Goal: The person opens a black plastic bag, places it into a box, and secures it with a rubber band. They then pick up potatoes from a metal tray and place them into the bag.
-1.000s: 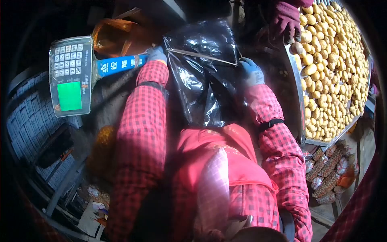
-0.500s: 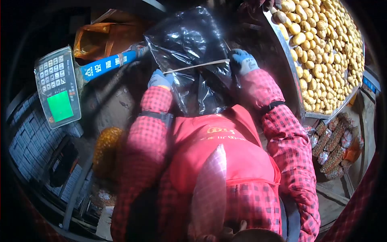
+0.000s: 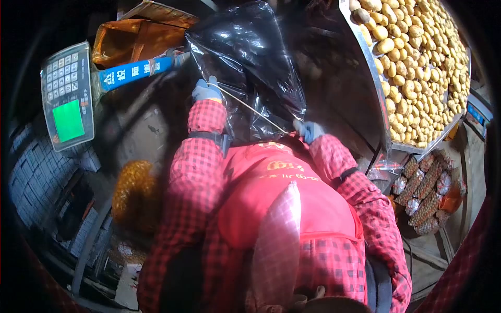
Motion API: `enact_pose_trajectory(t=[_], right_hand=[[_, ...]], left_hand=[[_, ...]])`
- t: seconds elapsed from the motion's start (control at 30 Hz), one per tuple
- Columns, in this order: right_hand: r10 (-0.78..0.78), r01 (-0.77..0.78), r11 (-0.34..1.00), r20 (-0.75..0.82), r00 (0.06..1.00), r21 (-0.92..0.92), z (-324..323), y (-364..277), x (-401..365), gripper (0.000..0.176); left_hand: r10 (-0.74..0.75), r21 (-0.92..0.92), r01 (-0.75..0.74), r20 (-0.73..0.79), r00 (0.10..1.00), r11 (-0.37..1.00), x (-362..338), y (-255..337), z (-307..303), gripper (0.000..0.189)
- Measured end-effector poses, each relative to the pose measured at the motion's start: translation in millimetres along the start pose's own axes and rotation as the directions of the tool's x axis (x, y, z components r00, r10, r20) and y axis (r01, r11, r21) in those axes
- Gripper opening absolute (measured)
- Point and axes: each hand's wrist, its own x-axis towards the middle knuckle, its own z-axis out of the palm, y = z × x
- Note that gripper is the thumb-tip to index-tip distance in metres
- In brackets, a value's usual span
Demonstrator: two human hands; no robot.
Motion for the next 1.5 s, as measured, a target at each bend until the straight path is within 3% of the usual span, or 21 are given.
enact_pose_trajectory(t=[0.03,0.17,0.27,0.37,0.43,0.53,0.57,0.67,0.73,0.87,1.03,1.07,1.1,1.13,1.23,1.27,1.3,1.37,1.4,1.47,1.5], right_hand=[[0.066,-0.071,0.995,0.076,0.995,0.073,-2.5,-7.6,19.0,0.081],[0.263,-0.270,0.962,-0.125,0.957,-0.041,-8.3,-47.0,5.8,0.064],[0.197,-0.193,0.980,-0.215,0.957,0.037,-9.4,-19.0,46.0,0.064],[0.119,-0.103,0.992,-0.264,0.957,0.072,-14.6,-16.3,74.9,0.064],[0.093,-0.068,0.994,-0.301,0.949,0.090,-15.6,-11.5,91.4,0.064],[0.072,-0.037,0.993,-0.336,0.939,0.108,-15.7,-6.3,99.0,0.064],[0.069,-0.033,0.993,-0.345,0.936,0.110,-16.4,-4.0,101.4,0.064],[0.060,-0.018,0.993,-0.364,0.929,0.117,-17.5,0.9,102.8,0.064],[0.058,-0.015,0.993,-0.373,0.926,0.117,-17.6,3.9,103.2,0.064],[0.055,-0.009,0.993,-0.392,0.918,0.118,-16.5,14.5,106.5,0.064],[0.038,0.015,0.992,-0.425,0.904,0.121,-12.0,27.5,122.4,0.064],[0.022,0.029,0.993,-0.432,0.902,0.112,-11.0,32.5,125.7,0.065],[-0.007,0.051,0.995,-0.441,0.898,0.088,-8.4,38.9,129.3,0.065],[-0.056,0.081,0.996,-0.447,0.893,0.037,-5.0,44.2,138.1,0.065],[-0.237,0.193,0.971,-0.477,0.846,-0.141,9.7,55.2,148.1,0.065],[0.232,-0.031,0.841,-0.307,0.923,0.540,13.3,40.6,145.3,0.056],[0.237,-0.030,0.837,-0.312,0.920,0.546,11.8,24.2,129.9,0.056],[0.063,0.092,0.654,-0.176,0.982,0.751,11.0,9.0,107.8,0.033],[-0.040,0.028,0.301,-0.017,0.999,0.953,29.5,37.2,141.0,0.030],[0.049,-0.110,0.246,0.101,0.994,0.963,13.4,-32.5,67.8,0.033],[0.094,-0.175,0.210,0.159,0.983,0.962,4.0,-72.3,26.4,0.035]], left_hand=[[-0.004,0.002,0.004,-0.011,1.000,1.000,0.6,0.6,-2.6,0.058],[0.097,-0.122,-0.094,0.019,0.995,0.988,-20.3,6.5,-18.3,0.058],[0.267,-0.040,-0.268,-0.046,0.963,0.962,-44.9,4.7,-30.4,0.055],[0.416,-0.076,-0.409,0.131,0.900,0.909,-90.4,-8.8,-65.2,0.046],[0.619,-0.054,-0.625,0.229,0.751,0.779,-119.4,-35.7,-67.0,0.025],[0.686,0.079,-0.818,0.502,0.526,0.569,-166.9,-84.8,-29.2,0.025],[0.780,-0.027,-0.858,0.431,0.453,0.513,-182.7,-110.1,-14.6,0.032],[0.811,-0.097,-0.851,0.374,0.449,0.516,-203.6,-123.9,33.3,0.043],[0.525,0.168,-0.680,0.515,0.678,0.714,-197.1,-107.1,48.8,0.066],[0.196,0.056,-0.375,0.775,0.601,0.926,-178.2,-75.6,27.4,0.091],[0.031,0.028,-0.078,0.746,0.665,0.997,-167.5,-76.1,76.7,0.089],[-0.015,-0.086,0.127,0.768,0.640,0.988,-169.8,-71.8,74.5,0.087],[-0.056,-0.185,0.329,0.795,0.605,0.926,-171.8,-68.0,72.9,0.085],[-0.047,-0.302,0.513,0.827,0.560,0.803,-147.7,-116.9,158.1,0.074],[0.130,-0.534,0.555,0.785,0.606,0.637,-174.3,-88.4,90.9,0.059],[0.142,-0.438,0.895,0.895,0.424,0.088,-156.4,-107.7,118.2,0.047],[0.145,-0.435,0.895,0.896,0.420,0.096,-154.6,-101.9,104.4,0.047],[0.158,-0.602,0.798,0.785,0.599,-0.034,-162.3,-81.7,62.7,0.045],[0.157,-0.602,0.798,0.785,0.599,-0.030,-160.8,-76.5,57.3,0.045],[0.013,-0.839,0.478,0.498,0.867,0.259,-151.1,-67.1,51.2,0.047],[0.019,-0.843,0.470,0.492,0.871,0.261,-139.3,-70.7,56.7,0.047]])
